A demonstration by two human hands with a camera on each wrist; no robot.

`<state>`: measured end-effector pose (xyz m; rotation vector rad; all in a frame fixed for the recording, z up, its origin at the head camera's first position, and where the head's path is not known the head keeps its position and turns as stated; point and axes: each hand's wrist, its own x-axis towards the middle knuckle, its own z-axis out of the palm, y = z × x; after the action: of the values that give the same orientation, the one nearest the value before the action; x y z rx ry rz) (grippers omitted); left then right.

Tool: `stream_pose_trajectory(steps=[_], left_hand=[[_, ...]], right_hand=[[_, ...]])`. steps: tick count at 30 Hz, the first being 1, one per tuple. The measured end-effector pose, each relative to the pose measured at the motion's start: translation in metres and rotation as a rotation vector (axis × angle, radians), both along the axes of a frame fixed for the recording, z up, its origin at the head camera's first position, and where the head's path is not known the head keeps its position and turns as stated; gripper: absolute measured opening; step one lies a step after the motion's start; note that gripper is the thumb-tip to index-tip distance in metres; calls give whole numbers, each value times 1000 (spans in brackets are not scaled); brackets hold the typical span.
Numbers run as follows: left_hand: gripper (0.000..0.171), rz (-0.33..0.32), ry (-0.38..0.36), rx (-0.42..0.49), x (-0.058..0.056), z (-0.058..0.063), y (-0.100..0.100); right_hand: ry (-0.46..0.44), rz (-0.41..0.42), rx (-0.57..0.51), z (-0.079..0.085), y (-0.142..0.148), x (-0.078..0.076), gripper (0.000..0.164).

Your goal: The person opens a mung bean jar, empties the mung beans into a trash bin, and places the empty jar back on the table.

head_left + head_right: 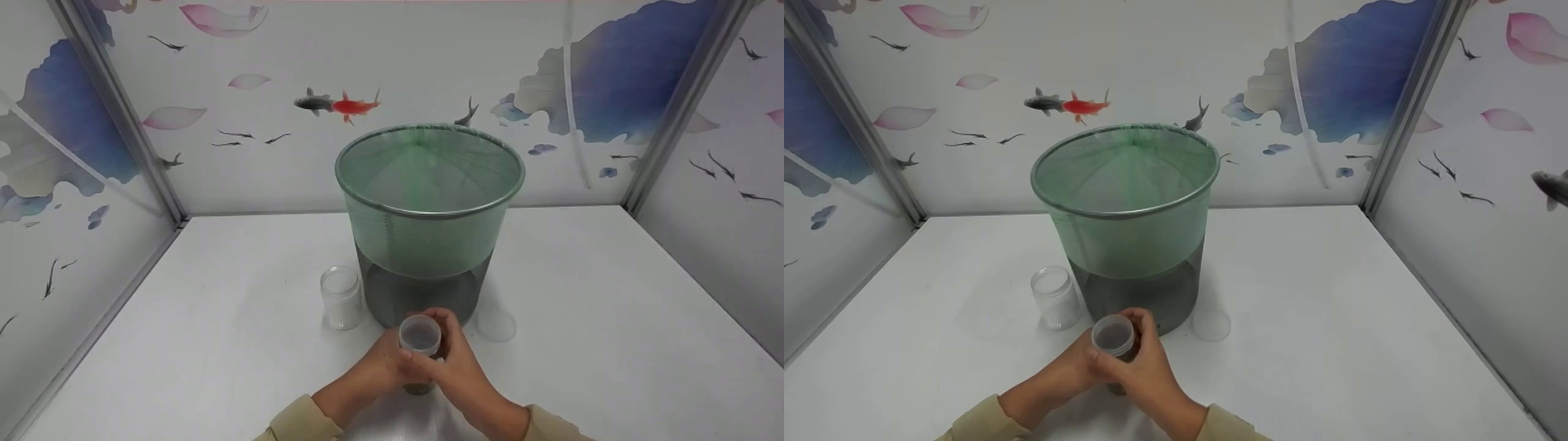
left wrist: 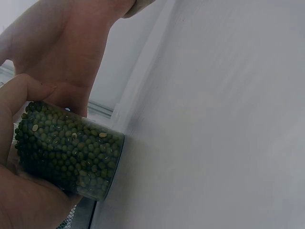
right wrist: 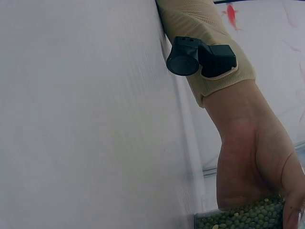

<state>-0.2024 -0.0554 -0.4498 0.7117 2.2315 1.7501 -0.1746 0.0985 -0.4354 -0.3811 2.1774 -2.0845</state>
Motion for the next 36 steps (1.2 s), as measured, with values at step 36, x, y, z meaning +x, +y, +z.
stream_pose_trajectory(steps=[36], left_hand=[[59,18,-35,-59,-1,1,0]], right_hand=[[-4,13,-21,0,0,0,70]])
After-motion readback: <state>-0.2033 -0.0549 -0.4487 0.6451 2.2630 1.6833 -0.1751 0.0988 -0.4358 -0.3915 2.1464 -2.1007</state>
